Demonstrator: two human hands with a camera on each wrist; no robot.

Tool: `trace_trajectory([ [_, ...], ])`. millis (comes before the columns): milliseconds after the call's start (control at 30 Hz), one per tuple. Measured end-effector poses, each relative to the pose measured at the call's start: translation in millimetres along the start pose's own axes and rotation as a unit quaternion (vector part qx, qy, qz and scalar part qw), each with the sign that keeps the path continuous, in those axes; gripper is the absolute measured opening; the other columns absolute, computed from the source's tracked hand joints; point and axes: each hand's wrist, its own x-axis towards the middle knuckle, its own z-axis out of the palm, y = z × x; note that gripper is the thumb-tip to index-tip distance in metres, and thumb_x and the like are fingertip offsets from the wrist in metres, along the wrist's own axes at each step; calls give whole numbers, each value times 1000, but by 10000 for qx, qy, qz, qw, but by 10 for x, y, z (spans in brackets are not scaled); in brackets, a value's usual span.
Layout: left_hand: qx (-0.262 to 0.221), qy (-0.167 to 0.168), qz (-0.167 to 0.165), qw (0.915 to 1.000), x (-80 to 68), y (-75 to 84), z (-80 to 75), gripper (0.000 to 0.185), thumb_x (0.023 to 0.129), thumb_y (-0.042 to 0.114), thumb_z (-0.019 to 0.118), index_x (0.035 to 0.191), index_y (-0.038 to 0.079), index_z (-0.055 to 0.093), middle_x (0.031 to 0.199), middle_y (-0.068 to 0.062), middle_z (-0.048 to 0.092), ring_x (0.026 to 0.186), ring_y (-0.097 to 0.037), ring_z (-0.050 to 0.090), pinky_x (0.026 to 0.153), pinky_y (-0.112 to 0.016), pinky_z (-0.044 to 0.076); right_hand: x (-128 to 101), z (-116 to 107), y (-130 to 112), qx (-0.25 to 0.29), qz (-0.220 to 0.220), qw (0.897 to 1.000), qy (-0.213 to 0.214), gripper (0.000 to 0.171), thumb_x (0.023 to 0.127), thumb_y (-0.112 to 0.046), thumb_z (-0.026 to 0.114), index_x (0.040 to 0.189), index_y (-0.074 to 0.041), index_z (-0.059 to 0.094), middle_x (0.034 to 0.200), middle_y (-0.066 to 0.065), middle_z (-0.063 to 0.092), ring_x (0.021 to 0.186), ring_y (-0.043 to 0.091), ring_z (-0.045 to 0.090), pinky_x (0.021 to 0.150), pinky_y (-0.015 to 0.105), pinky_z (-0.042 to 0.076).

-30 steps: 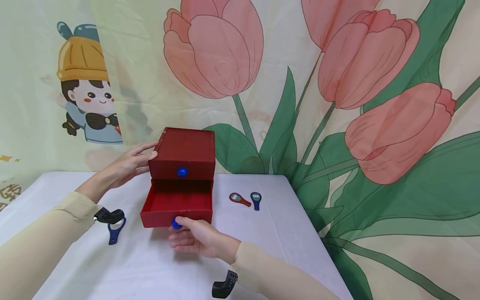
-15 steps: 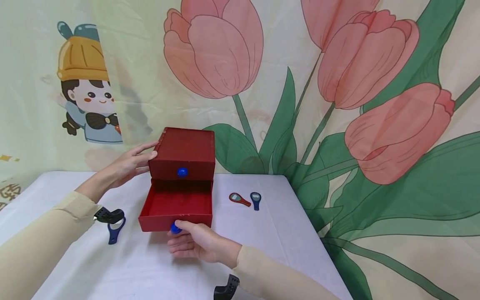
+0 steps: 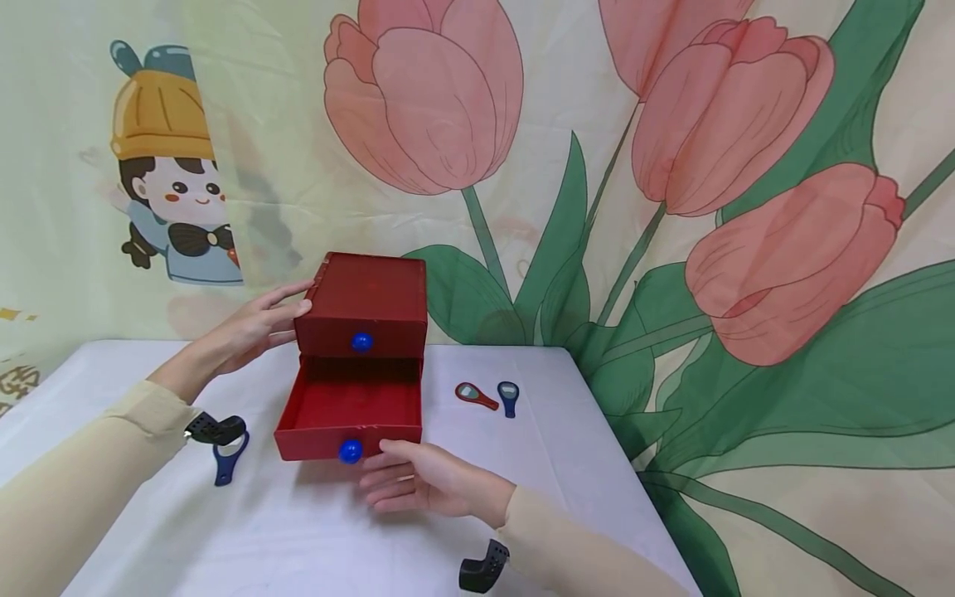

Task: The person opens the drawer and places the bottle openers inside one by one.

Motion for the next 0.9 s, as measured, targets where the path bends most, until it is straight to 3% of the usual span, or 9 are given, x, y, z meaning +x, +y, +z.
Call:
trace_trajectory([
  [200,-55,-21,-12,10000,1,1,10,87,106,47,62,173,27,10,177,-12,19,155,-41,36,123,-55,36,-184,-265,-10,-265,-100,9996,37,64,109,-48,53,146,4,58,145,25,63,132,43,64,115,49,49],
  [667,-68,-5,-25,10000,-1,4,-3,86,107,46,61,173,25,10,177,-12,19,155,-42,36,122,-55,37,-410,-856,-265,-1112,-544,9884,876,60,111,-44,51,147,4,55,143,23,64,128,41,67,110,48,54],
  [800,-81,3,-27,10000,-3,11,-6,86,107,46,61,173,25,10,177,-12,19,155,-41,37,123,-55,37,-380,-1033,-394,-1571,-795,9766,1235,54,111,-41,52,145,2,57,142,24,63,128,42,66,109,47,55],
  [900,-83,8,-39,10000,-3,5,-4,87,106,46,62,173,26,10,177,-12,20,155,-41,37,123,-55,37,-323,-1170,-473,-2122,-1055,9576,1640,50,111,-36,54,144,2,57,139,24,65,129,45,64,109,49,55],
])
